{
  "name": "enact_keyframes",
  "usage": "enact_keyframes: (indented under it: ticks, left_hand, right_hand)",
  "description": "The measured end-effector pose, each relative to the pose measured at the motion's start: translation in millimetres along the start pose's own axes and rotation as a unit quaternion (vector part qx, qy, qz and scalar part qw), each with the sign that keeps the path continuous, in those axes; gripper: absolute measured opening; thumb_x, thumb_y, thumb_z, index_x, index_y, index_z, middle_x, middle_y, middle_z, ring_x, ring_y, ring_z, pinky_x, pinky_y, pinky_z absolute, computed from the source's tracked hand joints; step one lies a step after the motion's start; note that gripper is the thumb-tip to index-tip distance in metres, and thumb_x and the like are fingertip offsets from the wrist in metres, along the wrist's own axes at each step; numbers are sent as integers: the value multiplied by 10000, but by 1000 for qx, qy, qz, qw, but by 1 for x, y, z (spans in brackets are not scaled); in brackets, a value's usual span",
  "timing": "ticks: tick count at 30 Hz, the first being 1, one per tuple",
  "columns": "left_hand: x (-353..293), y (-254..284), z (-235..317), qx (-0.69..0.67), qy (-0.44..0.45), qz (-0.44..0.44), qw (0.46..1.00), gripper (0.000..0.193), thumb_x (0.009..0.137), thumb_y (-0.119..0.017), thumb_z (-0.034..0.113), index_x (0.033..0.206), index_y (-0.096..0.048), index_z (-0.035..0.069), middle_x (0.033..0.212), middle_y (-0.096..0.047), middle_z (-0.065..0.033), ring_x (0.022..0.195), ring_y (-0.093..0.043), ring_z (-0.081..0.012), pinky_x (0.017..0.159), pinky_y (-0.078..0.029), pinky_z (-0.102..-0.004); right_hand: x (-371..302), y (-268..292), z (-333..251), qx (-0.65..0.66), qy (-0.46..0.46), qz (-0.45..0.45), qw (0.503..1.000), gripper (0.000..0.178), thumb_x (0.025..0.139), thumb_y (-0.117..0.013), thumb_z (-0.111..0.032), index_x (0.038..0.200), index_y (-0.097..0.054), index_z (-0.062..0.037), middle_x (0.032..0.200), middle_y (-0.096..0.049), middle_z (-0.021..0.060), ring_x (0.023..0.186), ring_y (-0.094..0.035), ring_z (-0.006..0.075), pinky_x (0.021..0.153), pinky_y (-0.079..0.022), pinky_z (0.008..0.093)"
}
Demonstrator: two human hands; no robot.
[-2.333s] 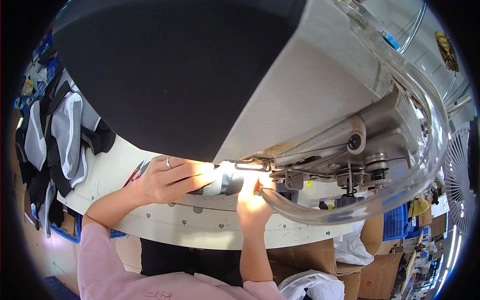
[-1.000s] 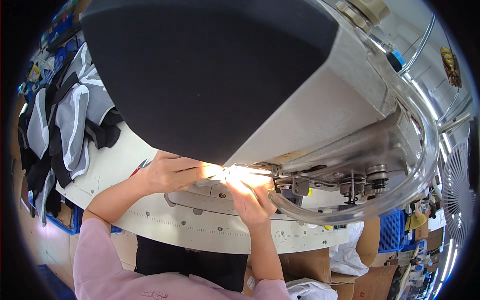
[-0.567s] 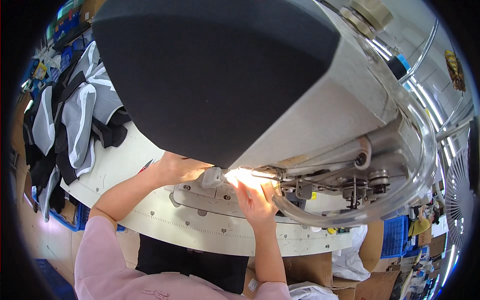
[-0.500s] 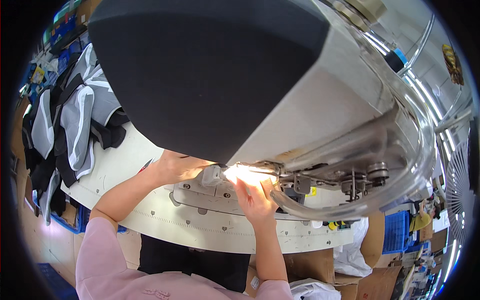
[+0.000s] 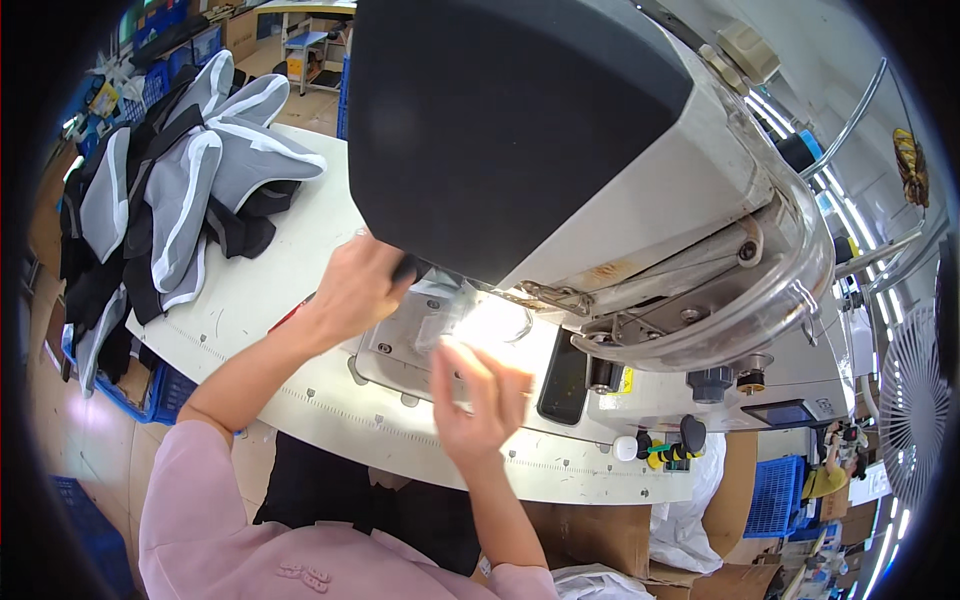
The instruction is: The person sews fabric pieces together using a sewing machine and trims the thread with snips.
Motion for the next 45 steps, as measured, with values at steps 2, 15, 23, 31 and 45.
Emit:
enact_keyframes:
  ticks: [2, 15, 23, 31, 45]
  left_hand:
    - [-10, 26, 21, -25, 63, 63, 996, 541, 907, -602, -97, 1419, -479, 26, 1129, -587, -151, 1015, -660, -310, 836, -532, -328]
    - [-69, 102, 23, -223, 229, -8, 948, 768, 958, -618, 628, 1287, -549, -62, 1170, -653, -171, 1095, -629, -217, 1110, -401, -433]
    - [-101, 124, 46, -323, 170, 165, 916, 618, 1011, -604, 558, 1084, -498, -47, 899, -524, -105, 771, -545, -179, 695, -462, -301]
    - [-154, 114, 51, -121, 172, 345, 915, 425, 1045, -585, 350, 1206, -530, -40, 969, -591, -112, 831, -595, -177, 764, -493, -312]
    - [-30, 23, 61, -262, 222, -203, 917, 333, 972, -745, 206, 1147, -664, -66, 883, -746, -89, 791, -638, -105, 724, -527, -278]
  right_hand:
    - [1, -13, -19, 60, -22, -37, 997, 452, 748, -897, -119, 1153, -708, -45, 1130, -695, 106, 1029, -664, 292, 904, -473, 420]
    - [-14, 9, -39, 221, -142, -67, 963, 246, 859, -799, -47, 1073, -688, 4, 940, -722, 103, 845, -664, 226, 789, -505, 340]
    - [-70, -32, -15, 530, -524, -147, 650, 150, 999, -722, -128, 1044, -620, -26, 916, -688, -1, 837, -638, 68, 769, -528, 242]
    - [-45, -38, -5, 578, -492, 44, 650, 125, 1060, -636, -140, 967, -571, -88, 782, -520, -93, 663, -438, -15, 573, -344, 183]
    - [-7, 29, 45, 265, -312, 15, 912, 269, 916, -724, 28, 1166, -626, 7, 878, -692, 71, 685, -591, 53, 571, -465, 223]
Point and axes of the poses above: each hand's wrist, its own x-axis towards the middle knuckle, its own y-axis out of the back of the hand, z = x × y, the point moved 4 cm from there along x, towards the middle knuckle
